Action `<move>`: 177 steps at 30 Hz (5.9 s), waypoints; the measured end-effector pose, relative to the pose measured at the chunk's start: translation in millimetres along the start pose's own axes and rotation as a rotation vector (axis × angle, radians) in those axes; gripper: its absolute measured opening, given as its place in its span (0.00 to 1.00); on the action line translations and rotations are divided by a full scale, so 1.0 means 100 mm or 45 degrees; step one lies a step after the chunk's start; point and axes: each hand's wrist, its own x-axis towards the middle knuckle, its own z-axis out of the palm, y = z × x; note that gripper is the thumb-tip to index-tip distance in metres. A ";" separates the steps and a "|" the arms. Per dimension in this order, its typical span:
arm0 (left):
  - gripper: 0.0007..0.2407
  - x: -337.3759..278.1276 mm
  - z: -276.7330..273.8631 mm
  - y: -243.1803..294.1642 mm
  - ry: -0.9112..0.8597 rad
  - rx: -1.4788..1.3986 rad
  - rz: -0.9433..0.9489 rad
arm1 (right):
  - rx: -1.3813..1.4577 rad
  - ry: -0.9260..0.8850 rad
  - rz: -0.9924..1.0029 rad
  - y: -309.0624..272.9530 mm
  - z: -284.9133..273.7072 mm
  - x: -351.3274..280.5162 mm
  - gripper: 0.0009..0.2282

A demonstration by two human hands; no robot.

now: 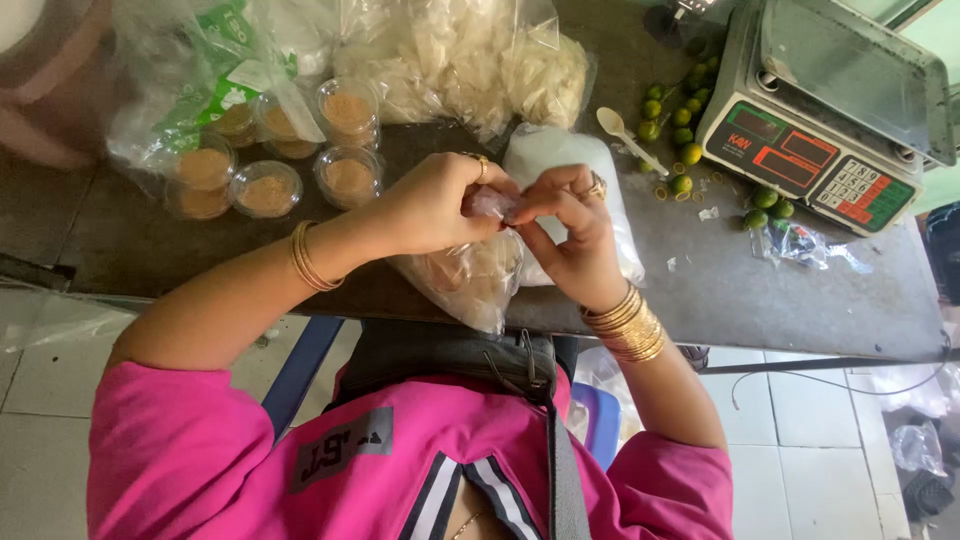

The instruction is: Packaging food items into small plastic bags and tying them closed

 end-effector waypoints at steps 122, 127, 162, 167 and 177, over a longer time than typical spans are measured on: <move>0.08 -0.06 0.03 -0.04 -0.060 -0.934 -0.309 | 0.807 -0.121 0.825 -0.11 0.25 -0.19 0.09; 0.07 0.00 -0.01 -0.19 -0.140 -0.752 -0.191 | 0.697 -0.227 0.772 -0.09 0.11 -0.27 0.07; 0.33 -0.34 0.05 -0.35 -0.185 -0.189 0.677 | 0.795 -0.201 0.610 -0.39 0.27 -0.02 0.09; 0.14 -0.30 0.19 -0.46 0.056 0.080 0.621 | 0.757 -0.142 0.573 -0.40 0.27 0.04 0.07; 0.04 -0.21 0.37 -0.68 0.198 0.293 0.441 | -0.088 -0.255 -0.102 -0.31 0.04 -0.04 0.05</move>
